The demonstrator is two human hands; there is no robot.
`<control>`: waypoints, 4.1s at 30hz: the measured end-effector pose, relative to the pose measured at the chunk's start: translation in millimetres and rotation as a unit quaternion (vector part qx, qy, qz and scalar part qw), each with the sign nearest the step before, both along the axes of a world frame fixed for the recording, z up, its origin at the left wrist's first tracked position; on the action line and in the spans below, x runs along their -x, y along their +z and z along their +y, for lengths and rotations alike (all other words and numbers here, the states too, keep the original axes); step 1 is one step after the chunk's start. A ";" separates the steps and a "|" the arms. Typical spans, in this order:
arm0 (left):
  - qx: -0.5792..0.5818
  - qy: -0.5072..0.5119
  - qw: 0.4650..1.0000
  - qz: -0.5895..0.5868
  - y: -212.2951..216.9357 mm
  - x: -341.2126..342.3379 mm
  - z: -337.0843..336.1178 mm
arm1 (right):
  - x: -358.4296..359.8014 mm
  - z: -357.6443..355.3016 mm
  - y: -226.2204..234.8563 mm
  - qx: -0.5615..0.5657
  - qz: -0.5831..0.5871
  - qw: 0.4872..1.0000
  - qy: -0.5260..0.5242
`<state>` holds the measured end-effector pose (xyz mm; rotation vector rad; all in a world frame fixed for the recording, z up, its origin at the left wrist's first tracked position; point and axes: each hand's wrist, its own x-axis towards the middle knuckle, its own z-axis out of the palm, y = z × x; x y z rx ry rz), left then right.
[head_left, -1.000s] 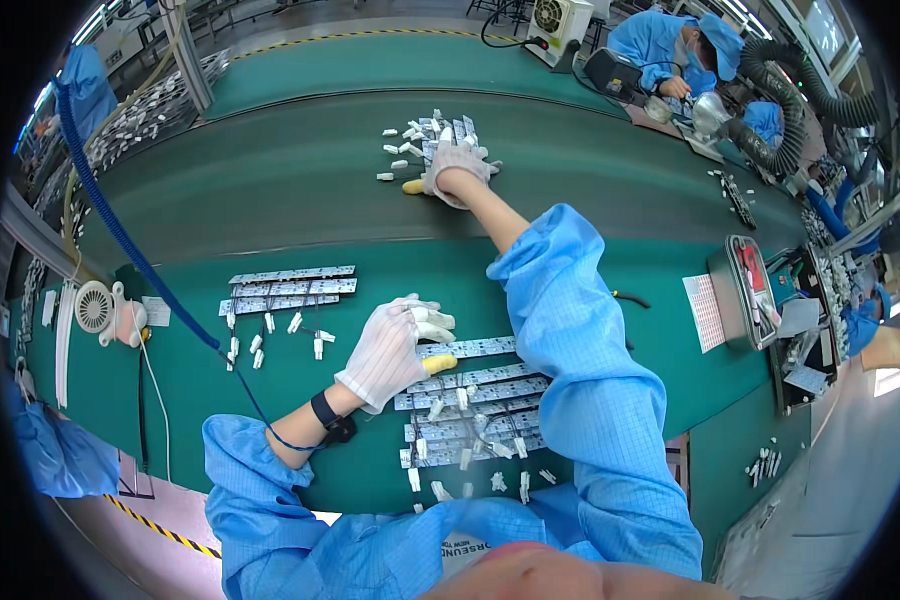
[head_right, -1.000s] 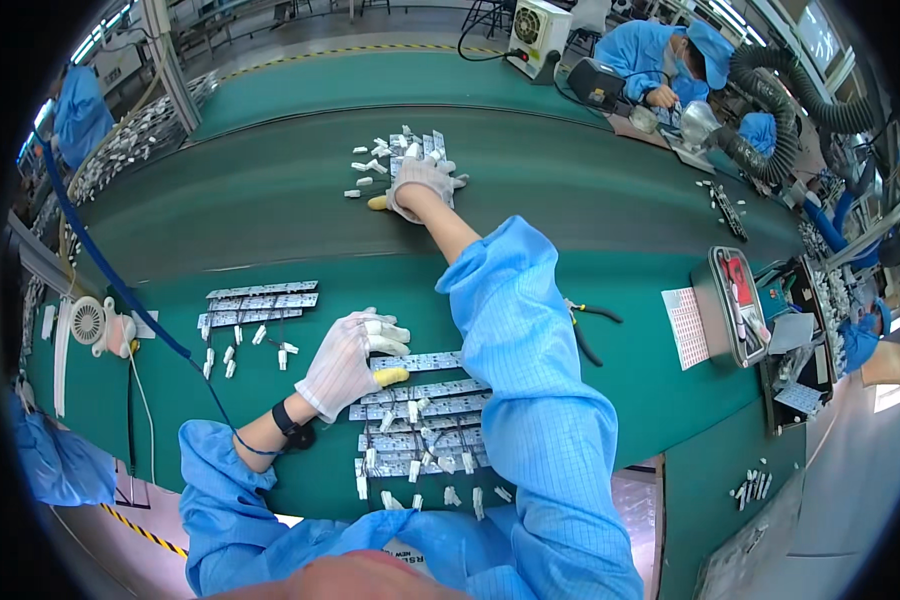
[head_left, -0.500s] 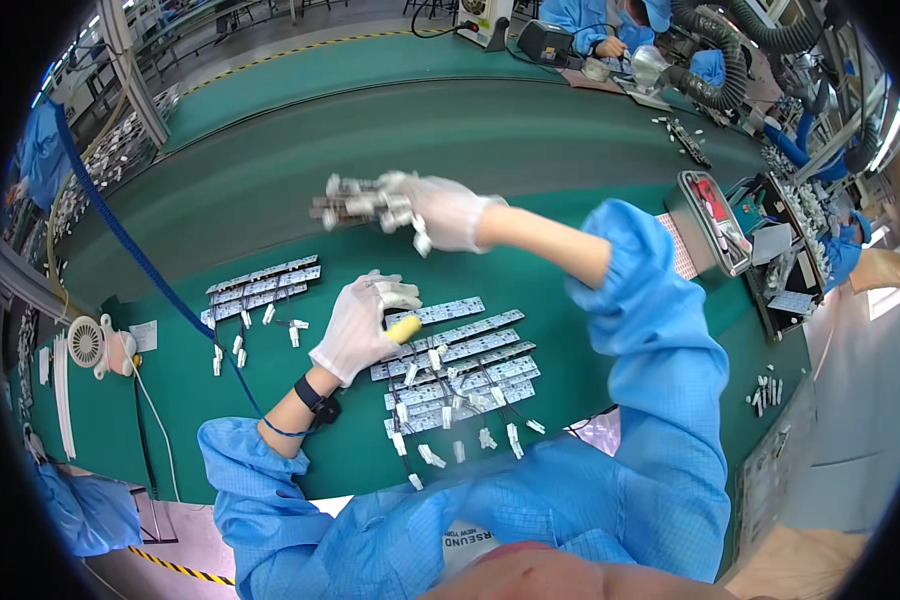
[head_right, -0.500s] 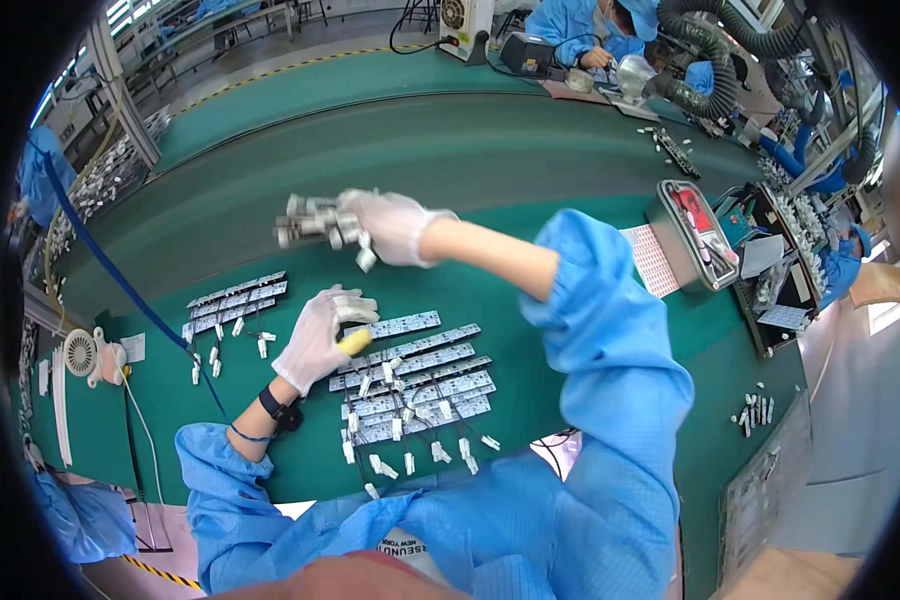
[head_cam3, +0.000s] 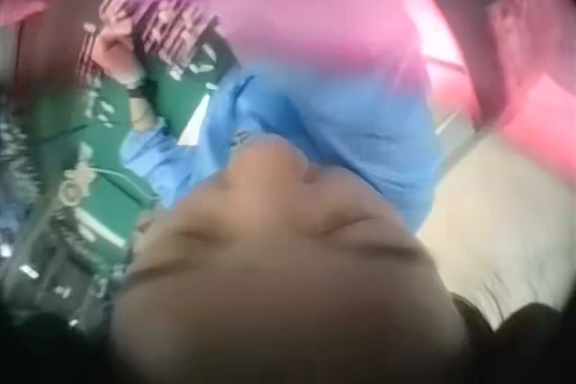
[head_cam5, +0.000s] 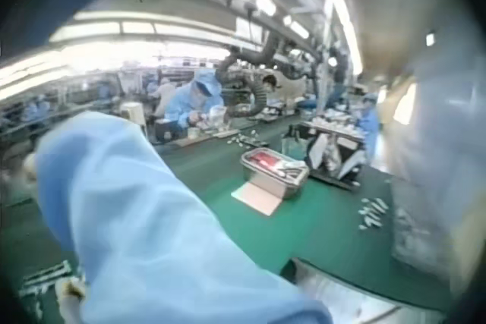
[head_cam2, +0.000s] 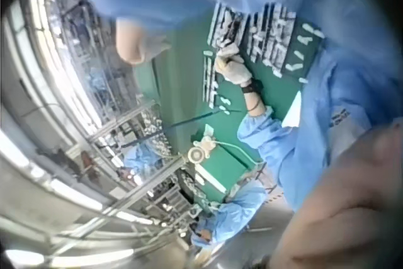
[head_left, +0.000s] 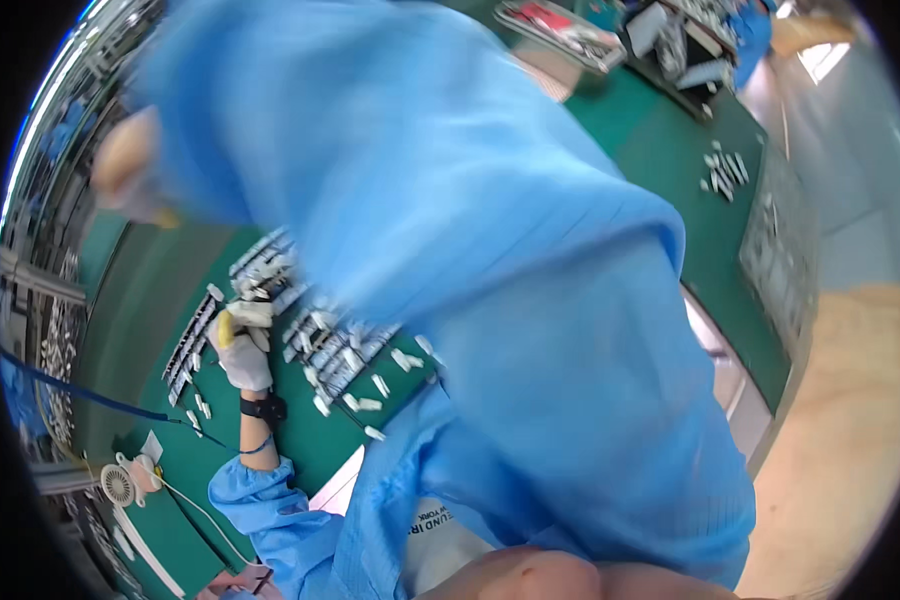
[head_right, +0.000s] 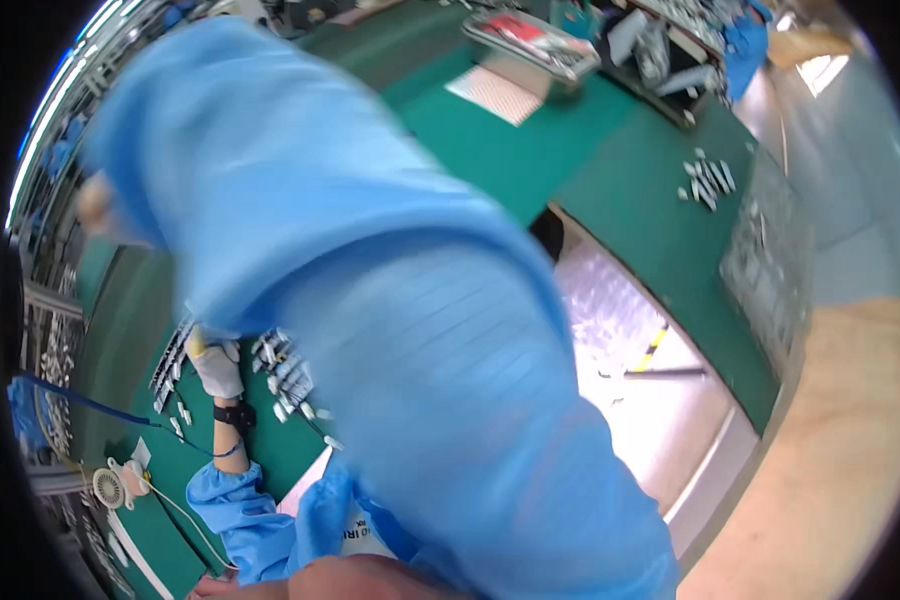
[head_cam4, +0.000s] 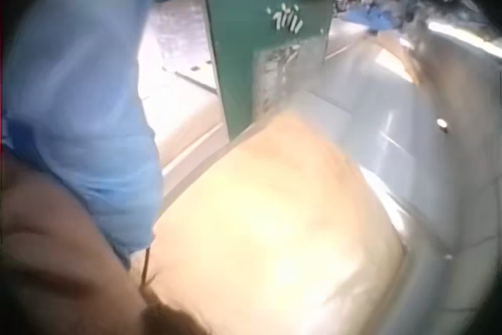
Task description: Assembling small electronic components onto circuit board strips at a manual assembly station.
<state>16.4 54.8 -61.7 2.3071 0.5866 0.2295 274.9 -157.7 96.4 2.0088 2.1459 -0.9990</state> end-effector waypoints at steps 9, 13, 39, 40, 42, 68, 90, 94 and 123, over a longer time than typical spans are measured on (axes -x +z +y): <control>0.101 -0.013 0.992 -0.080 -0.4 31.0 -57.8 | 52.7 -8.4 7.2 -0.023 -0.071 0.997 -0.026; 0.139 -0.028 0.979 -0.146 10.9 22.3 -54.1 | 70.1 -8.1 31.3 -0.045 -0.124 0.990 -0.041; -0.070 -0.134 0.929 -0.339 57.4 11.6 -28.6 | 106.0 45.1 116.6 -0.211 -0.353 0.911 0.023; -0.093 -0.165 0.915 -0.355 57.1 11.6 -24.8 | 103.1 46.9 111.7 -0.211 -0.353 0.911 0.028; -0.020 -0.131 0.918 -0.373 44.0 13.9 -15.4 | 104.2 55.8 101.3 -0.213 -0.355 0.909 0.043; -0.059 0.203 0.913 -0.348 10.3 82.6 34.8 | 226.4 -145.3 119.5 -0.527 0.144 0.836 0.061; -0.077 -0.004 0.948 -0.310 35.5 76.7 -3.7 | 274.5 -294.8 71.2 -0.500 0.086 0.819 -0.268; -0.057 -0.009 0.952 -0.301 33.3 77.5 -2.7 | 279.6 -272.9 82.5 -0.484 0.072 0.829 -0.270; -0.081 -0.037 0.973 -0.211 35.3 79.3 -3.3 | 180.7 -105.3 26.0 -0.405 0.099 0.902 -0.112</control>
